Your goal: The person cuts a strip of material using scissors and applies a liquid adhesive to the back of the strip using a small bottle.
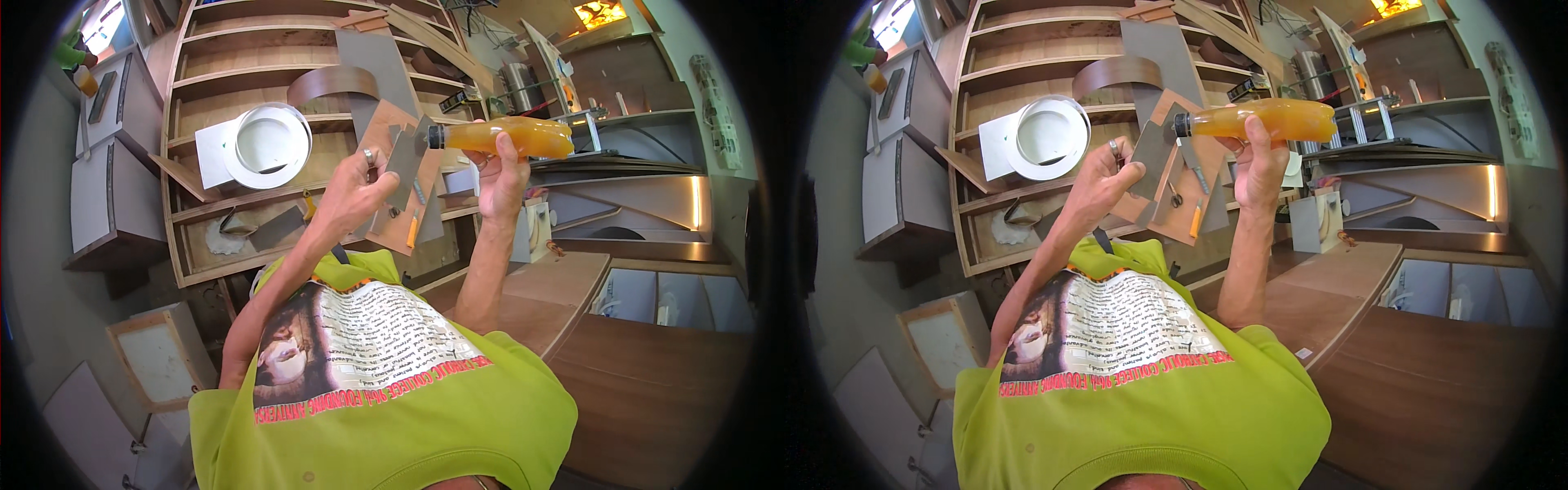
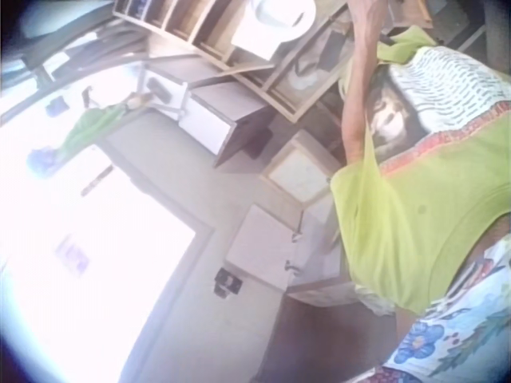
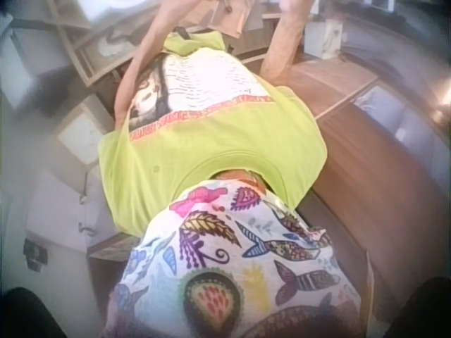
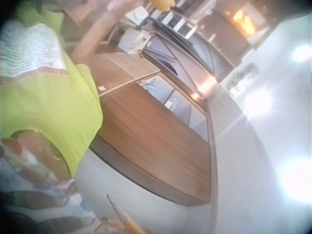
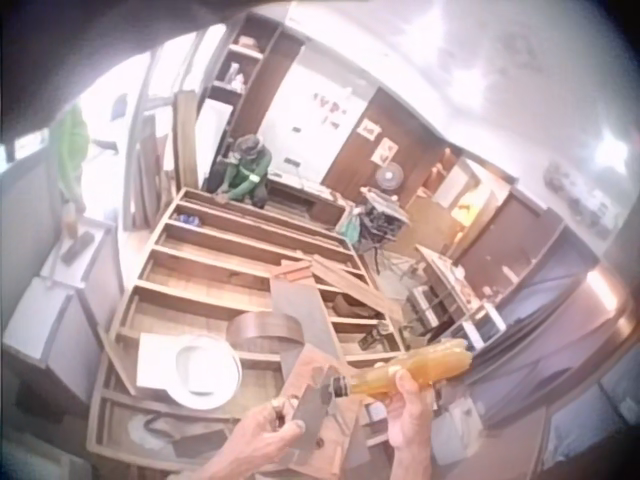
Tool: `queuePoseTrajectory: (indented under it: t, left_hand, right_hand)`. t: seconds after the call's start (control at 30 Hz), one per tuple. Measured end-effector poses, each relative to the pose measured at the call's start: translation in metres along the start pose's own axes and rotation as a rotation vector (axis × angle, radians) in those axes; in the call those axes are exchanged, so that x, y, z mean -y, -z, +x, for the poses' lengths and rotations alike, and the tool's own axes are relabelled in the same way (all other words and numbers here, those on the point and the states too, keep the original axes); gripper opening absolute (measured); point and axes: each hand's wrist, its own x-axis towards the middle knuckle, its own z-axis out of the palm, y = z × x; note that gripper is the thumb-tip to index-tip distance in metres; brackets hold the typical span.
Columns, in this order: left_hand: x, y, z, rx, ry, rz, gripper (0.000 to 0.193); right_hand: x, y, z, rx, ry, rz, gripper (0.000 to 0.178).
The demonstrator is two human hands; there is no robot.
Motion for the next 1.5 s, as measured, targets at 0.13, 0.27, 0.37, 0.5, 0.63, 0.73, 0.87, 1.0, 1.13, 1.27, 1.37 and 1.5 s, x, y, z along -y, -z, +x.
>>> queuePoseTrajectory:
  t: [0.13,0.27,0.37,0.5,0.63,0.73,0.87,1.0,1.13,1.27,1.37,1.5]
  left_hand:
    - [-0.003,0.001,-0.001,-0.004,-0.001,0.002,0.017]
    - [-0.002,0.002,-0.001,0.006,-0.035,0.084,0.018]
    - [0.000,0.001,0.000,-0.057,-0.059,0.008,0.019]
    - [-0.013,0.003,-0.002,-0.030,-0.003,0.044,0.020]
    - [-0.015,0.005,-0.007,-0.020,-0.005,0.045,0.019]
    - [-0.009,0.007,-0.004,-0.036,-0.055,0.061,0.018]
    - [-0.004,0.010,-0.003,-0.039,-0.058,0.071,0.016]
    - [-0.006,0.008,-0.007,-0.002,-0.042,0.075,0.016]
    - [-0.004,0.008,-0.007,-0.001,-0.038,0.096,0.017]
    - [-0.014,0.008,-0.011,0.009,0.045,0.117,0.018]
    - [-0.005,0.008,-0.012,-0.005,-0.018,0.100,0.019]
    - [-0.005,0.010,-0.013,-0.016,-0.059,0.172,0.020]
  right_hand:
    - [0.000,-0.013,-0.007,0.009,0.091,-0.115,0.035]
    - [0.004,-0.024,-0.015,0.092,0.391,-0.469,0.026]
    - [0.008,-0.032,-0.020,0.128,0.402,-0.617,0.024]
    - [0.011,-0.033,-0.025,0.138,0.411,-0.690,0.022]
    - [0.010,-0.036,-0.008,0.103,0.370,-0.643,0.021]
    - [0.013,-0.035,-0.011,0.126,0.394,-0.636,0.021]
    - [0.008,-0.042,-0.026,0.157,0.384,-0.621,0.020]
    - [0.004,-0.037,-0.009,0.150,0.385,-0.699,0.023]
    - [0.008,-0.031,-0.008,0.161,0.359,-0.702,0.025]
    - [0.006,-0.032,-0.018,0.205,0.392,-0.685,0.025]
    - [0.006,-0.027,-0.010,0.154,0.354,-0.692,0.026]
    - [0.003,-0.022,-0.017,0.104,0.369,-0.611,0.025]
